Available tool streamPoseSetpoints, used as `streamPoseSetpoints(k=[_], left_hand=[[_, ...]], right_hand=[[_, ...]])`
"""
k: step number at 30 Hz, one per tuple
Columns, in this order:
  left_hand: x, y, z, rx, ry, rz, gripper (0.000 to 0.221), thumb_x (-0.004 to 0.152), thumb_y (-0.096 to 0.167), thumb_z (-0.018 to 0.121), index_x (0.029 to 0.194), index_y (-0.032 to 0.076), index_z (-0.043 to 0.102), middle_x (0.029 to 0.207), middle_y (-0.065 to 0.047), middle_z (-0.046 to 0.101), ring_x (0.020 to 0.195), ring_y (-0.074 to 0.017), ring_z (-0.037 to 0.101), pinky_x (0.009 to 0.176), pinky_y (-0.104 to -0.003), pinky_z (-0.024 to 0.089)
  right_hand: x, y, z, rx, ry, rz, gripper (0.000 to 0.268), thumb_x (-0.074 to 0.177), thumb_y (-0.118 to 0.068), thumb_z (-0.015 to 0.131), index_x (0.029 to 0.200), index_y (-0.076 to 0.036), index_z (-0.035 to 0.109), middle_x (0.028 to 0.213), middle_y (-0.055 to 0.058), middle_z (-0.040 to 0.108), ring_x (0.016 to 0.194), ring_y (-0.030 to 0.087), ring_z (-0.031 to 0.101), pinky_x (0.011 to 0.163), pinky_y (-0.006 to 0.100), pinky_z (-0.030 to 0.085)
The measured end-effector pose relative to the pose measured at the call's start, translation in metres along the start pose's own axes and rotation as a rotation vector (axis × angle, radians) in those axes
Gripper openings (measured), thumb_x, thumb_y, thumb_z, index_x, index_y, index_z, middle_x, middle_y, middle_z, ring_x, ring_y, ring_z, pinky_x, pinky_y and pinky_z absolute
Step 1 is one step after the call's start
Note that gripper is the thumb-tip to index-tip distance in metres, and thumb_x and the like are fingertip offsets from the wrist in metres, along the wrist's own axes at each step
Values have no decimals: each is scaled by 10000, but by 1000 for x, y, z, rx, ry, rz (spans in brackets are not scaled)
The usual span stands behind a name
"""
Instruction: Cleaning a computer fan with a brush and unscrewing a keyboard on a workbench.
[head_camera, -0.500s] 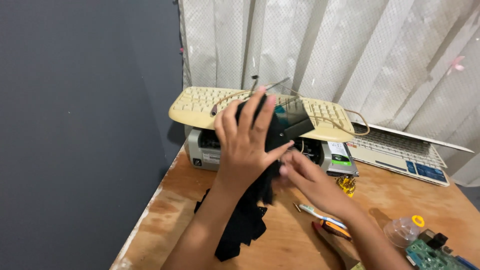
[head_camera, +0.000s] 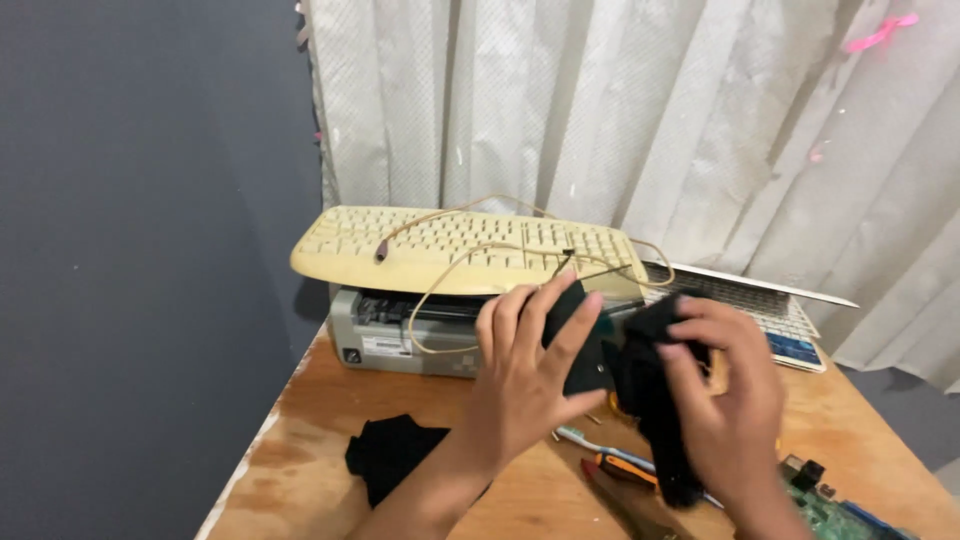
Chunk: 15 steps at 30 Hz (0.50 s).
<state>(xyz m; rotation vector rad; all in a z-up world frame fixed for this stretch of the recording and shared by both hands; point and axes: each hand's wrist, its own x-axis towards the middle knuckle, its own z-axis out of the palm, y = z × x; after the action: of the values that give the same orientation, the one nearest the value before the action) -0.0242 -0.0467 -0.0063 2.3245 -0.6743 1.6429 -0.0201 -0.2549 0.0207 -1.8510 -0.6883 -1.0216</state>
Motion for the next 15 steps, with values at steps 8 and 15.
streamPoseSetpoints(k=[8,15], left_hand=[[-5,20,-1,203,26,96,1052,804,754,934,1535,335,303,1568,-124,531,1333,-339,525,1086,-523,407],[-16,25,18,329,69,145,740,1106,580,726,1589,332,222,1544,-92,586,1283,-306,634,1054,-470,484]], right_hand=[[-12,1,14,594,120,570,596,796,133,674,1318,-68,468,1214,220,710,1040,247,691,886,336,558],[-37,45,23,569,157,765,174,985,-40,634,1152,-78,603,928,79,729,769,120,629,676,245,505]])
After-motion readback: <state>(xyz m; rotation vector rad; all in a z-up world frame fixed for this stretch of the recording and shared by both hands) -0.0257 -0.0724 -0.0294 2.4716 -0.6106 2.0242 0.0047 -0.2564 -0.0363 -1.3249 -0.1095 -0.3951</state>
